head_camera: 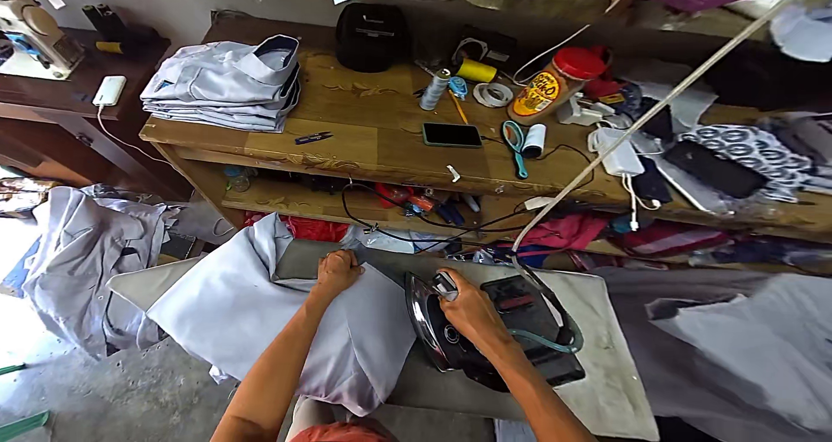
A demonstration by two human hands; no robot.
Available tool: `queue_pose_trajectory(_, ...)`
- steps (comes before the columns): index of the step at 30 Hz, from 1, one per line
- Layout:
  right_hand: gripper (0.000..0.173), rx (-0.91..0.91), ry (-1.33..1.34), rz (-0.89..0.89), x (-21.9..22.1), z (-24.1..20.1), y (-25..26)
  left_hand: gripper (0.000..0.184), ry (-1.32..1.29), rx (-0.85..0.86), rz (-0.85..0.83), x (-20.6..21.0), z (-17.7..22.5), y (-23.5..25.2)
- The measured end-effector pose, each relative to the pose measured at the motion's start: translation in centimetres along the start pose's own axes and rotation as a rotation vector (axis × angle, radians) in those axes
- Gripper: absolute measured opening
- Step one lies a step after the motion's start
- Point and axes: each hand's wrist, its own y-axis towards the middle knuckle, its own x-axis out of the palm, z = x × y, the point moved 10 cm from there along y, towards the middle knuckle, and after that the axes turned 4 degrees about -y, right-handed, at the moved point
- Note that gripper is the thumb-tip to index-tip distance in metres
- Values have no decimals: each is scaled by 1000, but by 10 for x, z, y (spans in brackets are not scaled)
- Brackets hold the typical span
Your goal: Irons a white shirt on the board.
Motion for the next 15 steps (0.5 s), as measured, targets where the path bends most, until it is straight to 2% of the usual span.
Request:
queue_pose_trajectory(5,60,118,-66,-46,1,53,-19,36,-1,-25,-5,0,-3,2)
queue_pose_trajectory(8,61,128,-98,-34,-9,66,-32,36,-19,-19,-1,0,-4,3)
queue_pose_trajectory(11,58,50,-59,29,-28,46,-41,37,-42,-15,-3,-1,-6,4)
queue_pose_trajectory(15,56,-108,-72,-45,-16,-21,-43,37,-57,-16,-22,0,-7,9)
